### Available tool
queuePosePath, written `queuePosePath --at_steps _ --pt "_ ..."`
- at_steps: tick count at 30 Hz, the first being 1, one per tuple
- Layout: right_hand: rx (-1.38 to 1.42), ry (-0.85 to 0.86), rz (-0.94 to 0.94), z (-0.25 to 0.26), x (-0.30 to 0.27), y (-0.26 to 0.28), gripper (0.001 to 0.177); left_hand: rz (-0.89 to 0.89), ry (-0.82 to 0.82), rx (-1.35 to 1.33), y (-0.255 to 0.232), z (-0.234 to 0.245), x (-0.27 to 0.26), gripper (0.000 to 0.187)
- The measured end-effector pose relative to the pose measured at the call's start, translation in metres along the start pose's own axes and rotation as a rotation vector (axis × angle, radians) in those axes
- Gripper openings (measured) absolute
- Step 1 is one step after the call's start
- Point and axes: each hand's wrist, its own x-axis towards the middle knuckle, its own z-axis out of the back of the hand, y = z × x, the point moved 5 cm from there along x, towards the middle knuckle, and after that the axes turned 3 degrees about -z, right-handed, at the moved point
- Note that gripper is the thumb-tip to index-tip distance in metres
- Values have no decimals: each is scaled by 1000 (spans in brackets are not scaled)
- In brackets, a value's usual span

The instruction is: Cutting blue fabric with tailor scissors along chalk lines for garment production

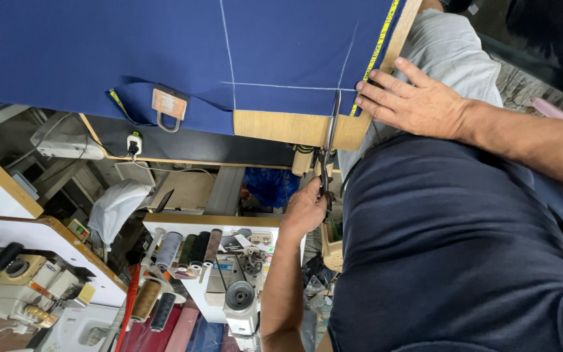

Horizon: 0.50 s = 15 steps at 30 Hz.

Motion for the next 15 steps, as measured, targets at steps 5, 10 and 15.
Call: queuePosePath --at_steps 5,10,15 --pt "14 -22 -2 3 2 -2 37 -28 -43 -17 4 0 -1 19" --pt "30 -70 -25 7 8 -4 39 2 -24 -35 -5 6 -5 16" --pt "36 -49 -2 4 7 -4 35 11 5 -3 -22 19 -1 26"
